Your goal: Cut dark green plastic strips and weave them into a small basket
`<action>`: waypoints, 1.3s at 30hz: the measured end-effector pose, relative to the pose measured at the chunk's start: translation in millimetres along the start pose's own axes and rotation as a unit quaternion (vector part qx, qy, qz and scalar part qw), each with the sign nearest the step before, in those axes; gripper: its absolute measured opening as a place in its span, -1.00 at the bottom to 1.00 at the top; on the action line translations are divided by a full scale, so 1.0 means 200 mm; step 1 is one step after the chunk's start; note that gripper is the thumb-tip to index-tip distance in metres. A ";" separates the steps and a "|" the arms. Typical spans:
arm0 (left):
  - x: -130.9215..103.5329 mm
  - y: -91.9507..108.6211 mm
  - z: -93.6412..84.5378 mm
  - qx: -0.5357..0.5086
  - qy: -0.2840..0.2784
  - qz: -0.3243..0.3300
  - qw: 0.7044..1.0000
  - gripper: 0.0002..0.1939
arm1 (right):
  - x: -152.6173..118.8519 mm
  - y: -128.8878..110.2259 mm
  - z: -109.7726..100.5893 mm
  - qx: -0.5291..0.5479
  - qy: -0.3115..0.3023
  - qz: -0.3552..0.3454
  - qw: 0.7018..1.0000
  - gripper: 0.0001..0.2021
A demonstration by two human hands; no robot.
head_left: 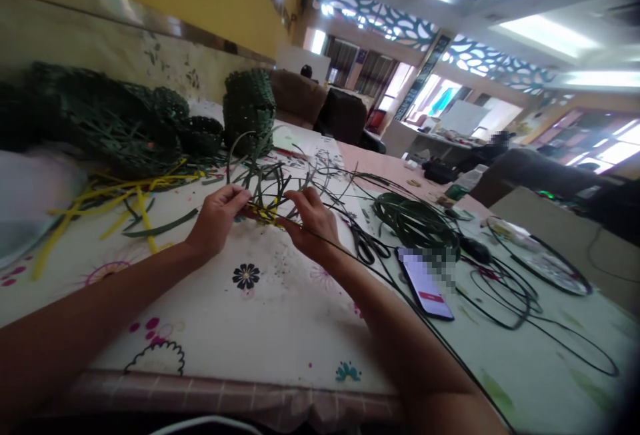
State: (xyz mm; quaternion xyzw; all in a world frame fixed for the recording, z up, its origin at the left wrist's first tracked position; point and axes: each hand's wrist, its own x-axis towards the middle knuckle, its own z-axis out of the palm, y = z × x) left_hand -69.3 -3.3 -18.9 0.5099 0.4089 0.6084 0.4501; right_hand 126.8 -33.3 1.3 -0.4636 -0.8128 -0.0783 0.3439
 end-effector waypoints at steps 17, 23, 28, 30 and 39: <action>-0.01 -0.01 0.01 -0.033 0.004 0.022 0.999 -0.81 | -0.04 0.00 0.00 0.113 0.056 -0.184 0.975 -0.80; 0.03 -0.05 -0.02 -0.024 0.001 0.037 0.999 -0.80 | -0.04 -0.03 0.07 0.302 0.055 0.035 0.951 -0.76; 0.01 -0.04 -0.02 0.018 -0.034 0.049 0.998 -0.76 | -0.01 0.02 0.14 0.540 0.047 0.315 0.779 -0.68; 0.00 -0.04 -0.02 0.024 -0.047 0.039 0.998 -0.69 | 0.00 0.04 0.14 0.558 0.058 0.319 0.764 -0.67; 0.04 -0.06 -0.02 0.025 0.035 0.049 0.998 -0.78 | -0.03 -0.11 0.09 0.164 -0.059 0.218 0.960 -0.33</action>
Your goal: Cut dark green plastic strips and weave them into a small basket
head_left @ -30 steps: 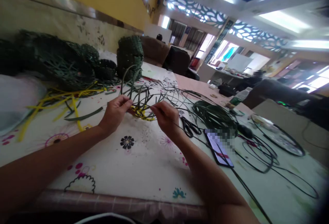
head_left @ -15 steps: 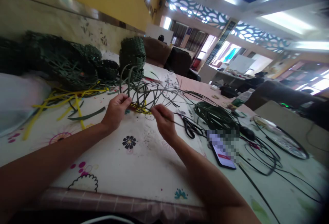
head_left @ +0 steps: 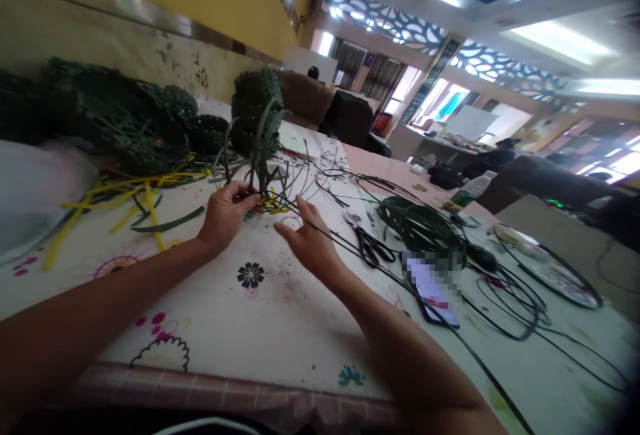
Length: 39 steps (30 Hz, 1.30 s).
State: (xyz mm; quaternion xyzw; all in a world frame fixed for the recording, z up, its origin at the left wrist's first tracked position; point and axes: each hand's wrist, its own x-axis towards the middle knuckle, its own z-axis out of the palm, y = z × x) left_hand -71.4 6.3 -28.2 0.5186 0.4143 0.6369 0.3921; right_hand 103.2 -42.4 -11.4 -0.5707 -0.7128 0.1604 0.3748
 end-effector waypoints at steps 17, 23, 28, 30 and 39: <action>-0.12 -0.01 0.04 0.069 -0.075 0.061 0.993 -0.79 | 0.03 0.06 0.01 -0.300 0.144 -0.266 0.905 -0.87; -0.13 0.01 0.05 0.022 -0.114 0.023 0.993 -0.78 | -0.01 0.04 0.02 -0.301 0.119 -0.257 0.911 -0.76; -0.12 0.02 0.04 0.051 -0.095 0.013 0.994 -0.83 | 0.00 0.08 0.02 -0.288 0.081 -0.294 0.907 -0.69; -0.12 0.02 0.04 0.057 -0.084 0.009 0.995 -0.83 | 0.00 0.10 0.01 -0.280 0.038 -0.312 0.907 -0.71; -0.12 0.01 0.03 0.104 -0.126 0.078 0.983 -0.79 | 0.07 0.14 0.01 0.099 0.005 -0.072 0.992 -0.87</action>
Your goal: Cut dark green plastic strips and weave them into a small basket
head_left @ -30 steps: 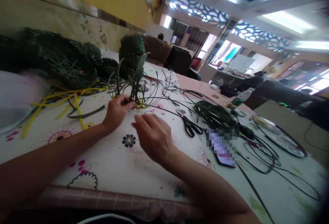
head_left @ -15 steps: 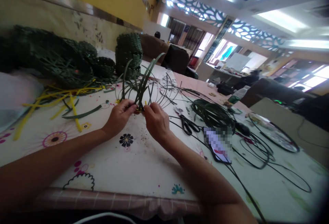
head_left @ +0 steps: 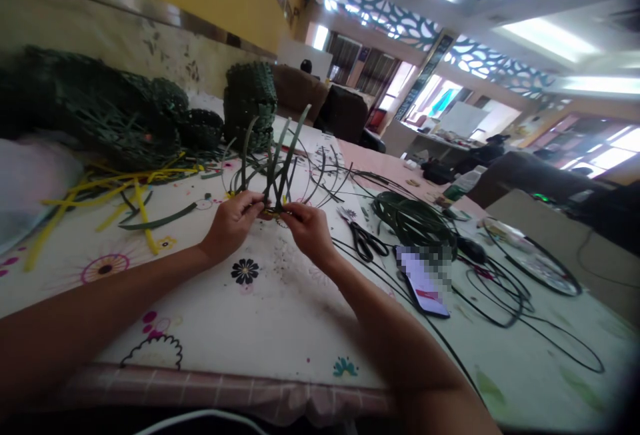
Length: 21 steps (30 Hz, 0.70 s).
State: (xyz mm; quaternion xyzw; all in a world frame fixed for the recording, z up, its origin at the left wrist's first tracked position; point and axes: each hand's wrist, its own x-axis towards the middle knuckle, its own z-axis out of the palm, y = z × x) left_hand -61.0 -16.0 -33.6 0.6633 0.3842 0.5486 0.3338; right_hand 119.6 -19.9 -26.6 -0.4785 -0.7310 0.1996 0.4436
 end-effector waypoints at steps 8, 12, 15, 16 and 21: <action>0.06 0.00 -0.14 0.148 0.094 0.123 0.977 -0.71 | 0.10 0.12 -0.12 0.251 0.053 0.107 0.961 -0.88; 0.12 -0.04 -0.19 0.217 0.050 0.195 0.955 -0.62 | 0.12 0.10 -0.17 0.264 0.038 0.110 0.957 -0.86; 0.13 -0.06 -0.19 0.247 0.015 0.244 0.938 -0.66 | 0.11 0.07 -0.18 0.268 0.015 0.101 0.958 -0.87; 0.14 -0.06 -0.19 0.253 0.012 0.249 0.935 -0.70 | 0.11 0.06 -0.17 0.268 0.006 0.095 0.959 -0.88; 0.14 -0.07 -0.18 0.240 0.017 0.210 0.947 -0.81 | 0.09 0.05 -0.13 0.194 0.019 0.055 0.979 -0.85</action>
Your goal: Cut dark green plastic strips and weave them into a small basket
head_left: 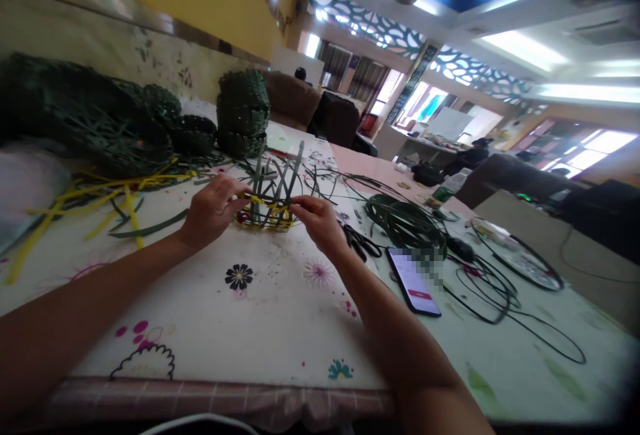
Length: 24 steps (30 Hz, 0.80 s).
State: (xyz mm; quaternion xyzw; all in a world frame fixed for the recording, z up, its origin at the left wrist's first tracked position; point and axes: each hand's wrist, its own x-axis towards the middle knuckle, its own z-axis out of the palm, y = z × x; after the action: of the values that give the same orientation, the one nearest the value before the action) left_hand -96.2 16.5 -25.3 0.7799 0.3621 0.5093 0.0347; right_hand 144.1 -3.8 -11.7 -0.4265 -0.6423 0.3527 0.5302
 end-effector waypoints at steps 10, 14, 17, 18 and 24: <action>-0.01 -0.02 0.02 -0.017 0.022 -0.055 0.998 -0.84 | -0.07 0.03 0.05 -0.287 0.067 -0.140 0.945 -0.80; -0.02 -0.02 0.03 -0.007 0.019 -0.059 0.998 -0.84 | -0.08 0.08 0.05 -0.401 0.041 -0.210 0.891 -0.72; -0.02 -0.04 0.02 -0.004 0.013 -0.057 0.998 -0.83 | -0.08 0.11 0.04 -0.459 0.025 -0.239 0.856 -0.71; -0.01 -0.04 0.02 -0.005 0.009 -0.053 0.999 -0.83 | -0.08 0.11 0.04 -0.470 0.020 -0.249 0.847 -0.71; -0.01 -0.01 0.01 0.042 0.018 0.033 0.998 -0.76 | -0.06 0.12 0.04 -0.503 0.049 -0.283 0.815 -0.70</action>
State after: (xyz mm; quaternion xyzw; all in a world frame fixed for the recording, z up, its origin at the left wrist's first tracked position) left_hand -96.1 18.3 -29.2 0.7830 0.3581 0.5082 -0.0216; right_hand 141.3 -6.3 -38.8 -0.4501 -0.7956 -0.2066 0.3490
